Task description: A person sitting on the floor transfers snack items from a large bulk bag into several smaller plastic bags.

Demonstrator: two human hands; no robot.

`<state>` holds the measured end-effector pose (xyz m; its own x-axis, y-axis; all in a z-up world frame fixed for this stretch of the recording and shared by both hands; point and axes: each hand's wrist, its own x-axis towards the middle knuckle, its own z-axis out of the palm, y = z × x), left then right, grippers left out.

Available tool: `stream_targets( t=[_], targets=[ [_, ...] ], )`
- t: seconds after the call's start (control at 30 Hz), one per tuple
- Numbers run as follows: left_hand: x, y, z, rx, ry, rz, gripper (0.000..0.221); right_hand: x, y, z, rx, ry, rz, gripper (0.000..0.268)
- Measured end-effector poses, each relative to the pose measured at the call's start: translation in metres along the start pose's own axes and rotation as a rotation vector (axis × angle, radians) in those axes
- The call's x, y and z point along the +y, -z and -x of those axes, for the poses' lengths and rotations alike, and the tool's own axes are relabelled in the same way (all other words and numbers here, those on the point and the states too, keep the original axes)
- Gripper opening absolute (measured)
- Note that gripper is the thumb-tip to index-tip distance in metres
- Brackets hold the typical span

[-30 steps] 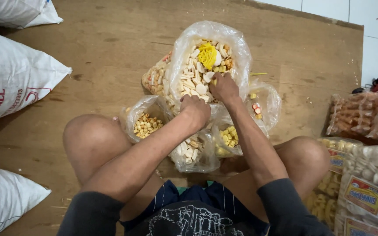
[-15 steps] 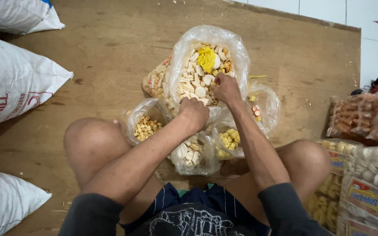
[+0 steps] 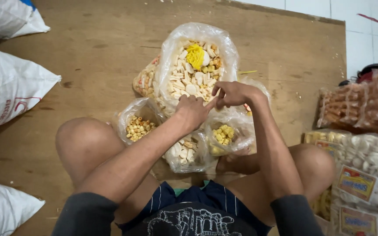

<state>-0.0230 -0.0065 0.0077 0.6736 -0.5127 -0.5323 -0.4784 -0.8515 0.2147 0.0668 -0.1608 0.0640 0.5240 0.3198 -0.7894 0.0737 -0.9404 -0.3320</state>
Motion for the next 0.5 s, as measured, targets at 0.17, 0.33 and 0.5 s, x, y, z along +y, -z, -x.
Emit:
stream_targets(
  t=[0.17,0.33,0.5],
  targets=[
    [0.012,-0.001,-0.002,0.051,-0.064,-0.006,0.074,0.024,-0.005,0.009,-0.065,-0.007,0.020,0.043],
    [0.016,0.008,0.009,0.033,-0.084,-0.031,0.069,0.051,-0.017,0.014,-0.146,-0.073,0.066,0.037],
    [0.008,-0.026,-0.023,0.014,-0.045,-0.050,0.076,0.061,-0.016,0.010,-0.126,-0.155,0.200,0.058]
  ],
)
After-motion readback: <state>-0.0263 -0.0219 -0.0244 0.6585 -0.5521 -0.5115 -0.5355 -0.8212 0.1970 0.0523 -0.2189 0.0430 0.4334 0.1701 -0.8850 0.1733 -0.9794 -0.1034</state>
